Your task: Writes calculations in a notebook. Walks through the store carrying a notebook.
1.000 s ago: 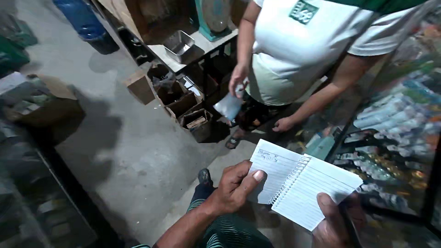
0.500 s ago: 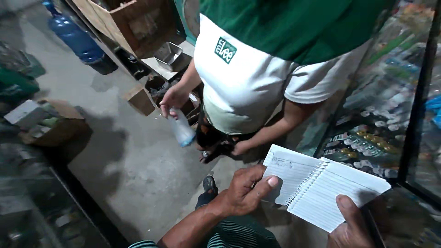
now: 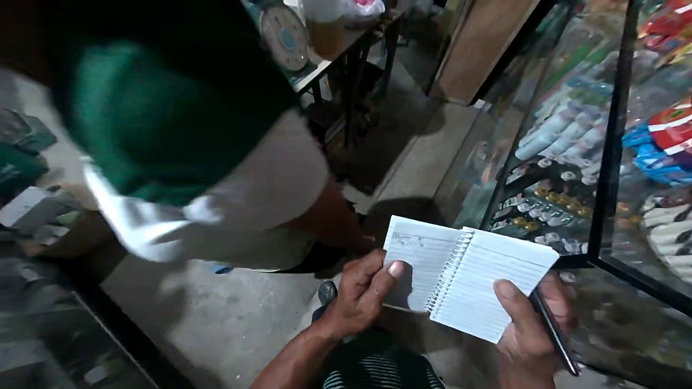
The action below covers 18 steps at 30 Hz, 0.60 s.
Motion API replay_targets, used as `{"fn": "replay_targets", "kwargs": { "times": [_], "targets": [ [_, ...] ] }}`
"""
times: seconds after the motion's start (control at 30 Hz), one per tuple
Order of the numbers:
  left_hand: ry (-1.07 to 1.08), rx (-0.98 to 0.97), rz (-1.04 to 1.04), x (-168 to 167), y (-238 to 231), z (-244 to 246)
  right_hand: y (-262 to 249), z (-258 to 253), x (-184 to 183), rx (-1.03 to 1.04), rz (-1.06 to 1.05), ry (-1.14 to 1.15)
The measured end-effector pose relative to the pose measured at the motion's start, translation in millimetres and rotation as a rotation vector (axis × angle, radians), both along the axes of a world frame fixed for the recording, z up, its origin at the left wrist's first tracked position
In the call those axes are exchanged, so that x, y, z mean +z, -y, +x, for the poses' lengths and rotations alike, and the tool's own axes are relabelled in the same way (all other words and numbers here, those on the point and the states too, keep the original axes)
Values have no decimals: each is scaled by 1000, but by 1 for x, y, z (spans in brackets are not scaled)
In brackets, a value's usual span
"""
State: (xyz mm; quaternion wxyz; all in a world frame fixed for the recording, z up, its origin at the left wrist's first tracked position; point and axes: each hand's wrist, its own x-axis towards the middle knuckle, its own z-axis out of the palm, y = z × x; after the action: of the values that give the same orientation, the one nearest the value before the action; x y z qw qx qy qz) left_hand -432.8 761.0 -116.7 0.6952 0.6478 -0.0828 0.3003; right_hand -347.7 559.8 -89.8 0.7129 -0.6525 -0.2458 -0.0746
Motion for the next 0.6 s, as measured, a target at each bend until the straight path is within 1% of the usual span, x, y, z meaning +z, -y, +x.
{"fn": "replay_targets", "kwargs": {
  "times": [0.1,0.17,0.23,0.3,0.37,0.43,0.5,0.6],
  "targets": [
    [-30,40,-27,0,-6,0,-10,1,-3,10,38,-40],
    [-51,81,-37,-6,-7,-6,-15,-4,-2,7,9,-87],
    [-34,108,1,-7,-15,-4,-25,0,-1,18,-9,-117],
    [1,122,35,-8,-24,-2,-39,6,-5,90,19,-148],
    [9,177,68,-9,-34,0,-55,15,-11,169,64,-159],
    [0,260,90,-11,-48,7,-74,27,-16,203,48,-91],
    [-12,353,93,-17,-67,17,-99,37,-20,210,-19,-12],
    [-59,483,58,-37,-103,26,-147,52,-34,255,-116,72]
  ]
}}
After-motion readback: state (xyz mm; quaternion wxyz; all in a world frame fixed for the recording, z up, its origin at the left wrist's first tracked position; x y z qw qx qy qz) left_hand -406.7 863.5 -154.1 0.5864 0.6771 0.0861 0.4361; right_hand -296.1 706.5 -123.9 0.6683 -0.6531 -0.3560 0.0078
